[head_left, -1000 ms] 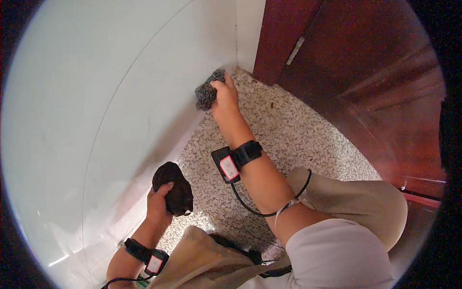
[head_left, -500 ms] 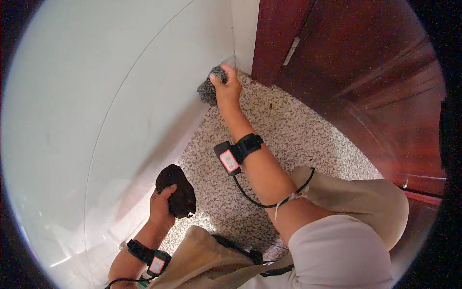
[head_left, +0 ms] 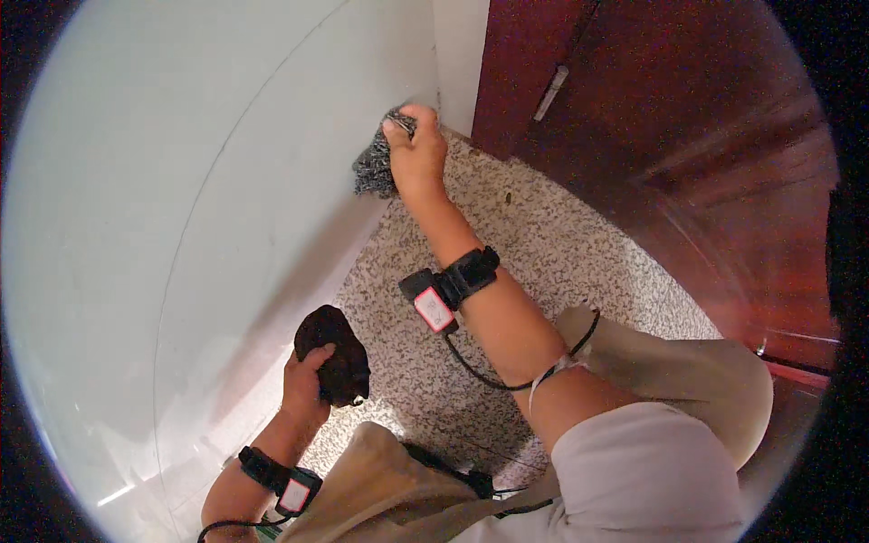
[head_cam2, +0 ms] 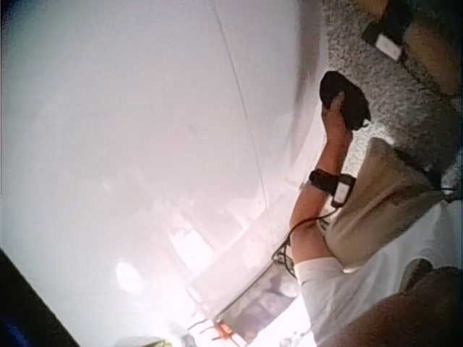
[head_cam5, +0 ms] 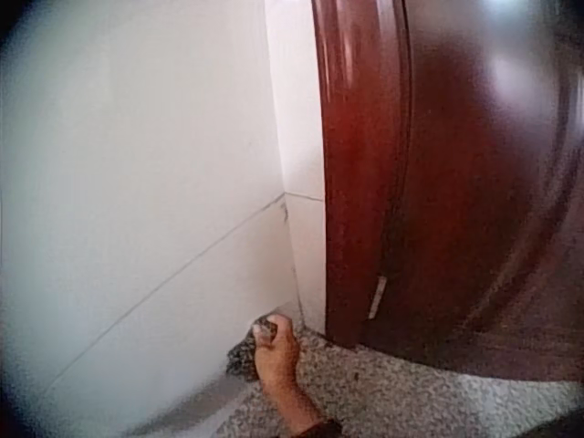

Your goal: Scrubbing and wiping a tiled wall near the floor using a scrub pad and a cloth.

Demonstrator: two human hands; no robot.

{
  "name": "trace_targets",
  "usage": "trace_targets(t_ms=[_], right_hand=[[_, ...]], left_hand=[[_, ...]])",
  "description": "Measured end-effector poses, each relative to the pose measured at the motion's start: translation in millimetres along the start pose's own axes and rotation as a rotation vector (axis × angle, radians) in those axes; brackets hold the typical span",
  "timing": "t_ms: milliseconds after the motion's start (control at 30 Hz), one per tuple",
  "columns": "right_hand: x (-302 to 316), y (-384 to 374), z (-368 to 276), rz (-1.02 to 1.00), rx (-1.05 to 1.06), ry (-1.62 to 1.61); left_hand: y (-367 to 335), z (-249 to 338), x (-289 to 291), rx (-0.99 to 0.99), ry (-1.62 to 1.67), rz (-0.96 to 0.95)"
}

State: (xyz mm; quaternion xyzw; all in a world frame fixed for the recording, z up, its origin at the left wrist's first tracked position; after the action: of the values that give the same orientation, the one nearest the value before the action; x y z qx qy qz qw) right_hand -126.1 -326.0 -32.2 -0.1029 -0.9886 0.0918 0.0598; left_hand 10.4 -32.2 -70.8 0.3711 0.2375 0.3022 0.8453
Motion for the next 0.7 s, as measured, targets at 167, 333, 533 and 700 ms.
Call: trace_targets(t_ms=[167, 333, 533, 700], right_hand=[[6.5, -19.8, 68.8, 0.124, -0.084, -0.066], [-6.4, 11.1, -7.5, 0.044, 0.048, -0.176], [1.6, 1.3, 52.6, 0.136, -0.044, 0.029], [-7.3, 17.2, -21.9, 0.064, 0.252, 0.014]], left_hand=[[-8.0, -8.9, -12.8, 0.026, 0.028, -0.034], [-11.0, -2.3, 0.0, 0.014, 0.033, -0.022], [-9.0, 6.1, -14.8, -0.030, 0.015, -0.029], [-7.1, 3.0, 0.4, -0.006, 0.032, 0.004]])
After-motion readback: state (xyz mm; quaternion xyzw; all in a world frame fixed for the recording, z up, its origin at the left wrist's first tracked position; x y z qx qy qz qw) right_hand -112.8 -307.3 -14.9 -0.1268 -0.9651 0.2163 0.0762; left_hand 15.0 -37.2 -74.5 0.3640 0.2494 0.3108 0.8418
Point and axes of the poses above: each hand's wrist, its own y-axis away from the middle knuckle, its own x-axis out of the back of the hand, z = x × y, the point moved 8 cm from there along -y, towards the middle knuckle, and after that the axes turned 3 degrees about y, right-handed, at the moved point
